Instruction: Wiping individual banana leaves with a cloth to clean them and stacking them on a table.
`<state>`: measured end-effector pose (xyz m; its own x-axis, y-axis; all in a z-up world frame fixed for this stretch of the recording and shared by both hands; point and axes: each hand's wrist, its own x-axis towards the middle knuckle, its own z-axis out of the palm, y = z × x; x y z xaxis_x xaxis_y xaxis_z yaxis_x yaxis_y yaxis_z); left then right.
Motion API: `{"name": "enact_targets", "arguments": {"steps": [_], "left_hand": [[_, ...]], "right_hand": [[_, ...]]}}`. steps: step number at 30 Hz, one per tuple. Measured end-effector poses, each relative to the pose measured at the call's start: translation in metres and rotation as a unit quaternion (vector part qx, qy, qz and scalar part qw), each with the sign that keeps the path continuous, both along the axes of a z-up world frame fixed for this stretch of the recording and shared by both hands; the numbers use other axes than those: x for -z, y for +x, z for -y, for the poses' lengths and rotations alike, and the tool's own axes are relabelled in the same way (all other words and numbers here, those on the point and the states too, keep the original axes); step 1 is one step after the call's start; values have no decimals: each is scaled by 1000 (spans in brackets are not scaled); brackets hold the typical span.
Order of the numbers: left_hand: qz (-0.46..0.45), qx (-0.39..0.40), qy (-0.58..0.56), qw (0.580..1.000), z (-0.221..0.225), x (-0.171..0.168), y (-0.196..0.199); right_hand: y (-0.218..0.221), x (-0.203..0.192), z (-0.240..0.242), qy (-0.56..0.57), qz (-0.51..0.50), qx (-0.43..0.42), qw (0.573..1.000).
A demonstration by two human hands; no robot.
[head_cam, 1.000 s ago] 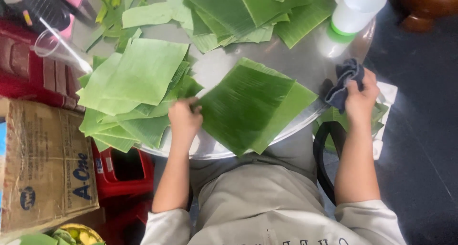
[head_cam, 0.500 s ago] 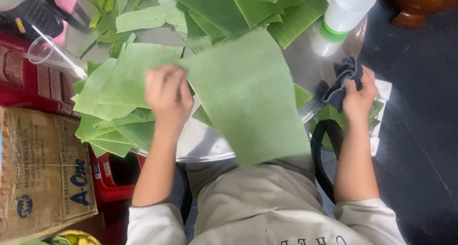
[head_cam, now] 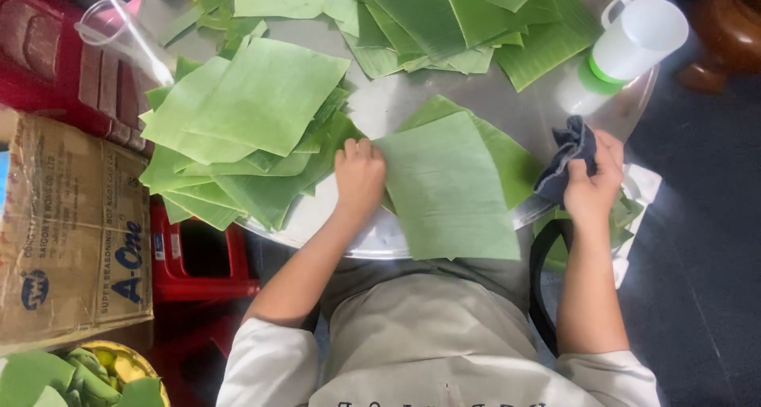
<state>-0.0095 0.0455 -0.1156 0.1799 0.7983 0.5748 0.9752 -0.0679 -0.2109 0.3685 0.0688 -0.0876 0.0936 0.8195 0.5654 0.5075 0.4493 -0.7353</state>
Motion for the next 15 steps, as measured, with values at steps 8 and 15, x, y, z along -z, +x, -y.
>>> {"name": "enact_targets", "arguments": {"steps": [8, 15], "left_hand": [[148, 32, -203, 967, -24, 12, -50], [186, 37, -189, 963, -23, -27, -53]], "right_hand": [[-122, -48, 0, 47, 118, -151, 980], [-242, -12, -26, -31, 440, -223, 869]]}}
